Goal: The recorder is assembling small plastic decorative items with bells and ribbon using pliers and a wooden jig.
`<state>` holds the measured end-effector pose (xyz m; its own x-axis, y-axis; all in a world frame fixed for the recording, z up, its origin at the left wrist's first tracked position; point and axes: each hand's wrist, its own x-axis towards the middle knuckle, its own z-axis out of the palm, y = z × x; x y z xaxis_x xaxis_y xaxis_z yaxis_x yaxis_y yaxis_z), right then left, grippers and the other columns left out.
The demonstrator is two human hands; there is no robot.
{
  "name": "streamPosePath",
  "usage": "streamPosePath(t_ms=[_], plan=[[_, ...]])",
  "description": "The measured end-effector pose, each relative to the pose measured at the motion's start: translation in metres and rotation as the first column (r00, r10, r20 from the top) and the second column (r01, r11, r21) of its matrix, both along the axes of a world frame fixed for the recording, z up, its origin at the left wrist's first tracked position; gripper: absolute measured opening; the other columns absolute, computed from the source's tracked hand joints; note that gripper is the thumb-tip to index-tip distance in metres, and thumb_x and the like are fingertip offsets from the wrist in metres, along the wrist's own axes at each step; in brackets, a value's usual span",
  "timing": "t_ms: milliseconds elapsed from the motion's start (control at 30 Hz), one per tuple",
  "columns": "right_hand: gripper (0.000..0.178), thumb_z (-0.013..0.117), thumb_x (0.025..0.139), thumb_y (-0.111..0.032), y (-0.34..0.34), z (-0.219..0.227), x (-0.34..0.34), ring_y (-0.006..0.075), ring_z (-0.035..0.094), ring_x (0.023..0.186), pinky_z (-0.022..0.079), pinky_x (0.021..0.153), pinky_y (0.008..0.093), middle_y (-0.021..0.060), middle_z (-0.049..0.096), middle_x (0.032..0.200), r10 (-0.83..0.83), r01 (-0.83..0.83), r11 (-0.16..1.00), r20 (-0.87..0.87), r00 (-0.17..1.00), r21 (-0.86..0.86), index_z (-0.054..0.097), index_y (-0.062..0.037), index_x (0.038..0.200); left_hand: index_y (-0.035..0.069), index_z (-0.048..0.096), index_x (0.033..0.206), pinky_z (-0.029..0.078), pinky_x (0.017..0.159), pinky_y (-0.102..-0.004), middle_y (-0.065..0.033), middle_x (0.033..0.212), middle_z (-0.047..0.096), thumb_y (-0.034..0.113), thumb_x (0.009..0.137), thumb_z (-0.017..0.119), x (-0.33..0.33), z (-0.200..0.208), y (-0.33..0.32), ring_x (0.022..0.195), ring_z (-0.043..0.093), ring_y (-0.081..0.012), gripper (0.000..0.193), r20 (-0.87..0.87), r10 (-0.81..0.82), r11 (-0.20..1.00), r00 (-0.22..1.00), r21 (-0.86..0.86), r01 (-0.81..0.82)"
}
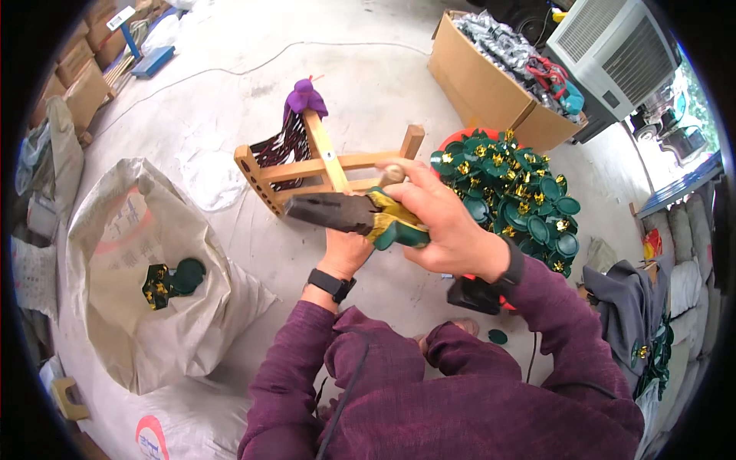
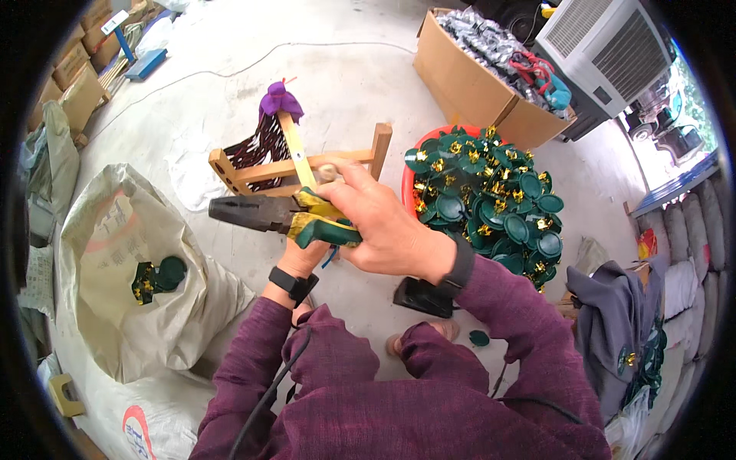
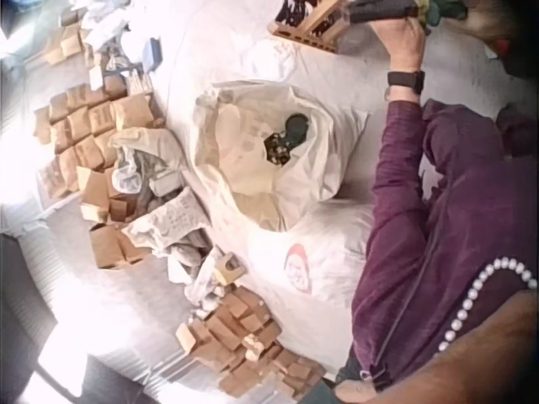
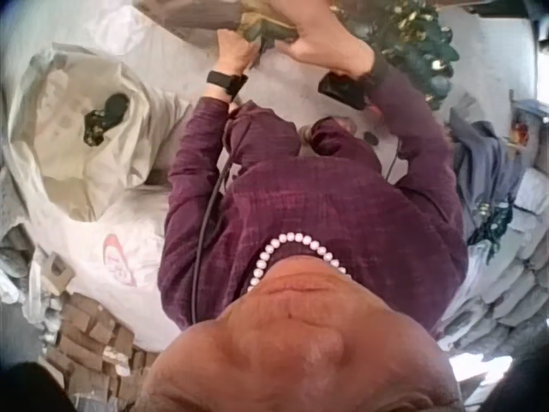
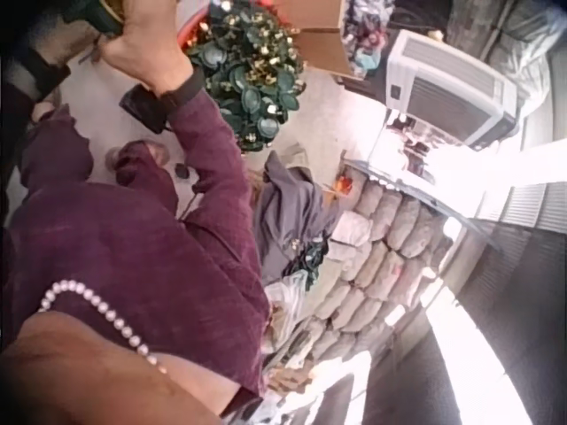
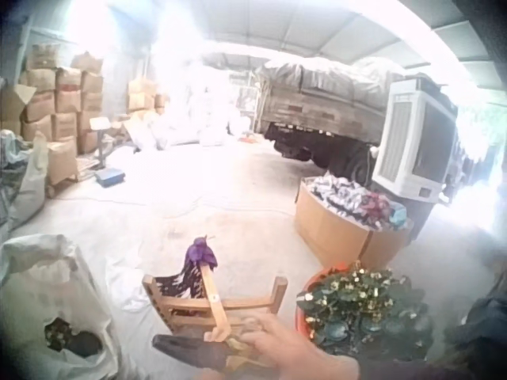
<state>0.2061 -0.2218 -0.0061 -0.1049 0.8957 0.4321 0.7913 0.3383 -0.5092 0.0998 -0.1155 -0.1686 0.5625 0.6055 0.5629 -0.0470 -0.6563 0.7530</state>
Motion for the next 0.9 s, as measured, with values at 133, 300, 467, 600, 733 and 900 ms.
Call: streamPosePath(t_ms=[133, 300, 467, 600, 733, 900], plan=[[0.057, 0.062, 0.063, 0.006, -0.018, 0.071, 0.015, 0.0322, 0.058, 0.101, 0.046, 0.087, 0.0368, 0.0161, 0.058, 0.11, -0.221, 0.168, 0.932, 0.134, 0.966, 0.322, 0.052, 0.0007, 0.119, 0.009, 0.059, 0.093, 0.035, 0.074, -0.0409, -0.0063, 0.082, 0.057, 0.022, 0.084, 0.064, 0.001, 0.005, 0.001, 0.085, 0.052, -0.0294, 0.017, 0.013, 0.209, 0.952, 0.978, 0.226, -0.206], [0.061, 0.064, 0.067, 0.004, -0.03, 0.047, 0.022, 0.0352, 0.057, 0.085, 0.049, 0.076, 0.0394, 0.0165, 0.056, 0.095, -0.329, 0.308, 0.943, 0.47, 0.819, 0.122, 0.046, 0.0021, 0.125, 0.009, 0.058, 0.093, 0.035, 0.074, -0.0416, -0.0072, 0.082, 0.056, 0.023, 0.086, 0.063, 0.006, 0.005, -0.002, 0.084, 0.052, -0.0305, 0.016, -0.004, 0.188, 0.959, 0.982, 0.219, -0.182], [0.058, 0.062, 0.06, 0.003, -0.027, 0.032, 0.026, 0.0393, 0.054, 0.096, 0.046, 0.08, 0.0453, 0.0225, 0.052, 0.098, -0.248, 0.241, 0.969, 0.215, 0.945, 0.057, 0.052, 0.0001, 0.117, 0.008, 0.057, 0.094, 0.035, 0.073, -0.0423, -0.0082, 0.083, 0.057, 0.019, 0.086, 0.062, 0.015, 0.003, -0.005, 0.086, 0.052, -0.0316, 0.014, 0.029, 0.195, 0.953, 0.98, 0.23, -0.196], [0.054, 0.062, 0.065, 0.002, 0.012, -0.005, -0.017, 0.0414, 0.05, 0.108, 0.041, 0.093, 0.0433, 0.023, 0.048, 0.116, 0.036, -0.042, 0.995, -0.07, 0.997, -0.091, 0.053, -0.0013, 0.118, 0.007, 0.063, 0.105, 0.045, 0.085, -0.0439, -0.0129, 0.101, 0.065, 0.013, 0.082, 0.062, -0.013, -0.018, 0.003, 0.1, 0.059, -0.0334, 0.024, -0.052, 0.078, 0.994, 0.996, 0.087, -0.073], [0.054, 0.062, 0.068, 0.004, -0.009, 0.01, 0.0, 0.0282, 0.055, 0.103, 0.045, 0.088, 0.0371, 0.0167, 0.052, 0.113, -0.15, 0.149, 0.982, 0.007, 0.989, 0.121, 0.052, -0.0011, 0.121, 0.005, 0.062, 0.094, 0.045, 0.077, -0.0421, -0.0136, 0.091, 0.062, 0.009, 0.082, 0.064, -0.034, 0.014, 0.011, 0.087, 0.058, -0.0335, 0.013, 0.008, 0.33, 0.871, 0.944, 0.384, -0.308], [0.049, 0.058, 0.076, 0.009, -0.085, 0.055, 0.071, 0.0088, 0.055, 0.088, 0.046, 0.078, 0.0232, 0.0028, 0.059, 0.106, -0.339, 0.475, 0.857, -0.477, 0.811, 0.198, 0.053, -0.0006, 0.124, 0.002, 0.061, 0.094, 0.046, 0.074, -0.041, -0.0135, 0.086, 0.057, 0.007, 0.089, 0.057, -0.167, 0.046, 0.081, 0.08, 0.055, -0.0311, 0.008, -0.096, 0.69, 0.683, 0.717, 0.414, -0.602]])
